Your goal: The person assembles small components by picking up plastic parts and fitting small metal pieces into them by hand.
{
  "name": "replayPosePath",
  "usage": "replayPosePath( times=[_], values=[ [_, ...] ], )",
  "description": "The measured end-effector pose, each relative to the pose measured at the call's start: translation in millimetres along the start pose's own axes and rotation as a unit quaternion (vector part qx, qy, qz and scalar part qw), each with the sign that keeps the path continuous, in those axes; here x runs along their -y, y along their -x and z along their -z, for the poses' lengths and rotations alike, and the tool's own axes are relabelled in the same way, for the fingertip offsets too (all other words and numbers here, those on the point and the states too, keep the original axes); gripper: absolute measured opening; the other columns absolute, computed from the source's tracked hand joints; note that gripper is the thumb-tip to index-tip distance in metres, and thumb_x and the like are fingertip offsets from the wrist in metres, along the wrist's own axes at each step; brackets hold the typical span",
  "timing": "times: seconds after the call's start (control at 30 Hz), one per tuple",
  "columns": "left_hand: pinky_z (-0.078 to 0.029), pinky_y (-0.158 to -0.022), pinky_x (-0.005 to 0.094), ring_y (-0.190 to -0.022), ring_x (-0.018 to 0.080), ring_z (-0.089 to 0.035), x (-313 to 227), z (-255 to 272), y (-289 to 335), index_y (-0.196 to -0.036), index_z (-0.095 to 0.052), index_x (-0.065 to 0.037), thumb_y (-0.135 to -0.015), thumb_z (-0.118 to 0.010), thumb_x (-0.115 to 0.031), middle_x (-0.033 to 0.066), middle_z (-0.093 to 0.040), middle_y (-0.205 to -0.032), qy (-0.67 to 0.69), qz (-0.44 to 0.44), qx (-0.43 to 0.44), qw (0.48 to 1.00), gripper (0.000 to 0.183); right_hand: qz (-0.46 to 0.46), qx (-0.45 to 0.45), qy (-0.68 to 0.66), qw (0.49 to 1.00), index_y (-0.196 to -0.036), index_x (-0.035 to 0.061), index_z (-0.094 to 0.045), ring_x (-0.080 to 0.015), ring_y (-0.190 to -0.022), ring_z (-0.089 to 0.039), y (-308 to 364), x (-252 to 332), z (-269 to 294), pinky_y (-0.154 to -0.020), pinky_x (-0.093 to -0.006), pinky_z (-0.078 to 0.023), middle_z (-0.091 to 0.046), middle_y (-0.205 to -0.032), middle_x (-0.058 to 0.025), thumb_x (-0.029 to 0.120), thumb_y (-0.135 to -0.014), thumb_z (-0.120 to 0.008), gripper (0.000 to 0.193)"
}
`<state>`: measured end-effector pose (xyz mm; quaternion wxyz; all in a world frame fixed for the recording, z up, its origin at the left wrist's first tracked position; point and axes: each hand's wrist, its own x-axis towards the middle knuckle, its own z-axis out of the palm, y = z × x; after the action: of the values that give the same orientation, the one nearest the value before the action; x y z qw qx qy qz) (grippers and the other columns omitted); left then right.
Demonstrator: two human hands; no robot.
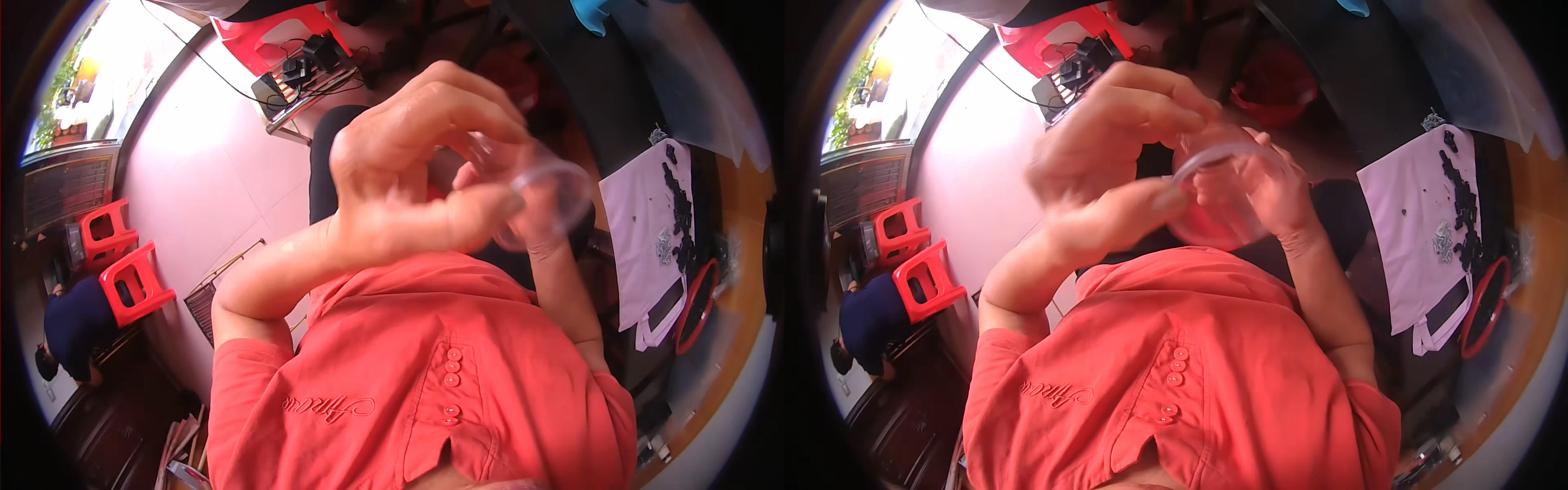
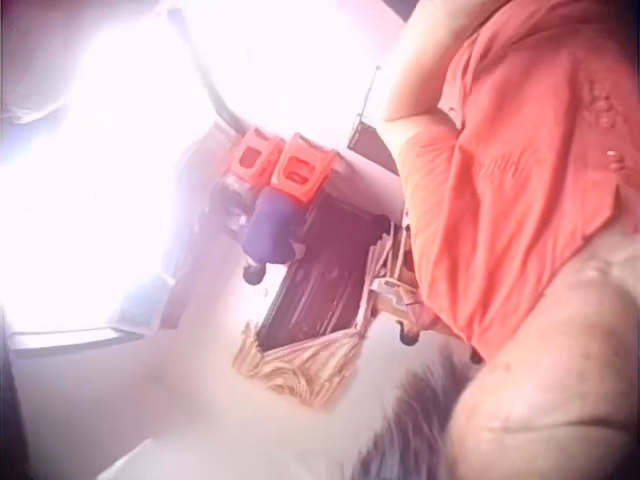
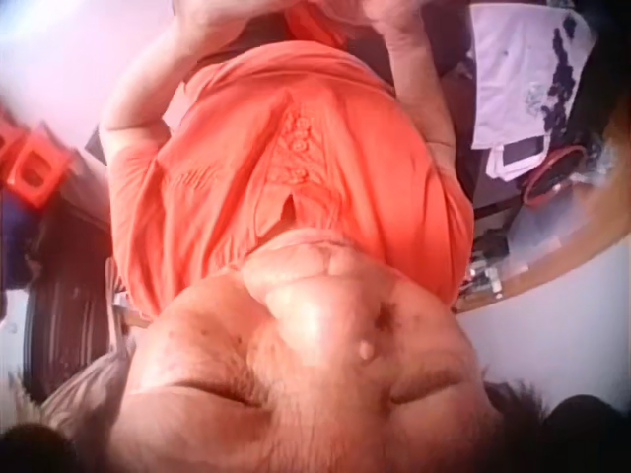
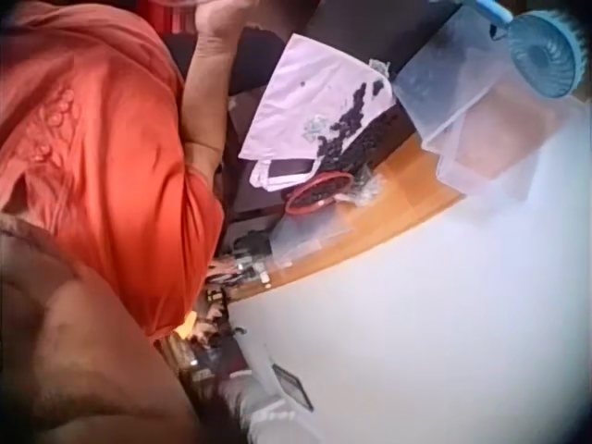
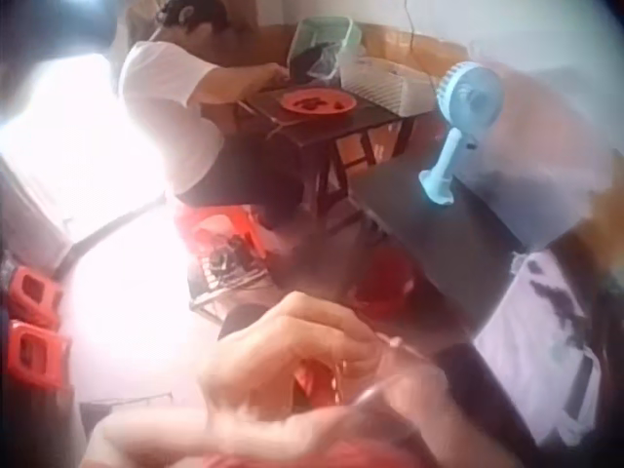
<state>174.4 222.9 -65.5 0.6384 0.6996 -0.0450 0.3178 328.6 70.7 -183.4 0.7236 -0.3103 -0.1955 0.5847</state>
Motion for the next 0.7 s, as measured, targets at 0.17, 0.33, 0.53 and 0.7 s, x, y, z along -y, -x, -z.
replayPosePath(
  times=[0.17,0.33,0.53,0.7],
  values=[
    [-0.053,-0.058,0.0251,-0.07,0.0156,-0.067,100,3,35,-0.095,-0.064,0.006,-0.076,-0.072,-0.001,0.0108,-0.064,-0.096,0.11,0.188,-0.126,0.968,0.021,-0.151,-0.035,-0.017,0.988,-0.132,0.0019,-0.052,-0.0261,-0.079,-0.065,-19,-20,6,-0.065,-0.029,-0.05,-0.066,-0.092,-0.018,0.055,-0.101,-0.03,0.065],
    [-0.053,-0.054,0.0258,-0.06,0.0162,-0.066,149,11,44,-0.096,-0.062,0.006,-0.08,-0.071,-0.002,0.0092,-0.062,-0.096,0.131,0.284,-0.107,0.944,0.02,-0.202,-0.154,-0.145,0.956,-0.127,0.0038,-0.056,-0.0304,-0.083,-0.066,-34,-42,41,-0.065,-0.0326,-0.05,-0.068,-0.099,-0.0156,0.052,-0.103,-0.033,0.058],
    [-0.053,-0.066,0.0244,-0.068,0.0128,-0.064,164,20,34,-0.101,-0.065,0.005,-0.081,-0.068,0.0,0.0071,-0.064,-0.099,0.144,0.363,-0.087,0.916,0.021,-0.204,-0.174,-0.182,0.946,-0.123,0.0054,-0.059,-0.0338,-0.089,-0.067,-46,-57,64,-0.067,-0.0344,-0.051,-0.069,-0.106,-0.0141,0.046,-0.103,-0.04,0.049],
    [-0.052,-0.075,0.0265,-0.083,0.0122,-0.064,157,29,28,-0.106,-0.064,0.004,-0.089,-0.063,-0.017,0.0078,-0.066,-0.099,0.092,0.334,-0.123,0.93,0.027,-0.196,-0.068,-0.176,0.962,-0.119,0.0045,-0.061,-0.0272,-0.094,-0.065,-60,-47,67,-0.081,-0.0388,-0.051,-0.067,-0.106,-0.0122,0.04,-0.103,-0.045,0.042]
  ],
)
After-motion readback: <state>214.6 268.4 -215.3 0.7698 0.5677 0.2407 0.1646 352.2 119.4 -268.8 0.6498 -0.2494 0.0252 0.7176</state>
